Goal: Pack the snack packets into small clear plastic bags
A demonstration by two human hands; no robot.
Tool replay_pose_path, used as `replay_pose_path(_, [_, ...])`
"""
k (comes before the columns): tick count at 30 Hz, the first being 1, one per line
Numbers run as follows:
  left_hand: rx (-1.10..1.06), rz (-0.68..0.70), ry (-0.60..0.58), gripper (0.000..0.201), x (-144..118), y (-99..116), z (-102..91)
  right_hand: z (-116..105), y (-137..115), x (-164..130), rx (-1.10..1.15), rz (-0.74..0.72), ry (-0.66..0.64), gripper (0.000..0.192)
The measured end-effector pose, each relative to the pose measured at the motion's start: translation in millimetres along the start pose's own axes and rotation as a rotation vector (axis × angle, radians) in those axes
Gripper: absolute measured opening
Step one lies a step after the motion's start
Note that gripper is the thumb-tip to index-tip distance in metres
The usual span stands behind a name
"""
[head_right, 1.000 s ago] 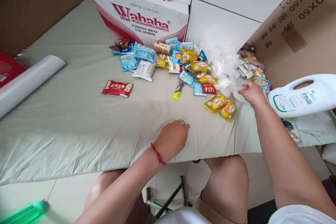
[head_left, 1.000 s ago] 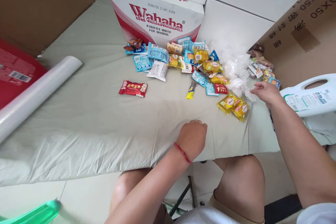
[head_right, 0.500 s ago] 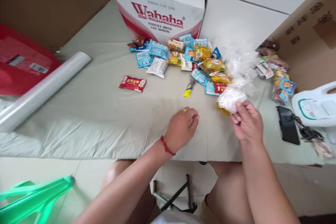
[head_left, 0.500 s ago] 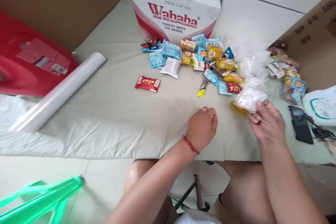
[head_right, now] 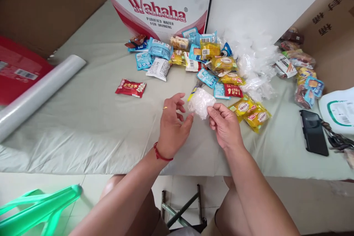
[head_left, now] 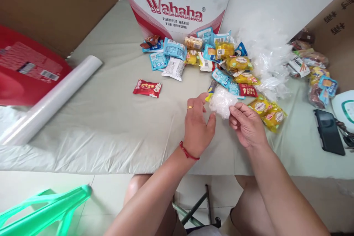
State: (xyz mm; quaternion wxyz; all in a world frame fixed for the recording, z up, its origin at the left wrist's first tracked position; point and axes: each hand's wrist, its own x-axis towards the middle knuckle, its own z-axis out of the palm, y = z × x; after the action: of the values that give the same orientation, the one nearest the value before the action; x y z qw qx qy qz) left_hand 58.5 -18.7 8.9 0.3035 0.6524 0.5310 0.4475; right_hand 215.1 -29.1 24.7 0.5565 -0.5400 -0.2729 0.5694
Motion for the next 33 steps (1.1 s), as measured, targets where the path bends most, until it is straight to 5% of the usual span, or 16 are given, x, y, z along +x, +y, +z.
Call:
replay_pose_path(4, [0.071, 0.174, 0.004, 0.038, 6, -4, 0.5, -11, -7, 4, 0.011, 0.095, -0.017, 0.038])
replay_pose_path(14, [-0.223, 0.145, -0.222, 0.017, 0, 4, 7.9, -25, -12, 21, 0.251, 0.258, -0.076, 0.034])
replay_pose_path(18, [-0.278, 0.030, -0.207, 0.011, 0, 3, 7.9, -21, -8, 24, 0.200, 0.219, -0.093, 0.039])
replay_pose_path(25, [-0.492, -0.292, -0.213, 0.011, 8, 6, -0.4, 7, 6, 10, -0.152, -0.080, -0.163, 0.040])
replay_pose_path(33, [-0.794, -0.668, 0.045, 0.008, 24, -6, -12.6, -10, -5, 21, -0.060, 0.005, -0.035, 0.037])
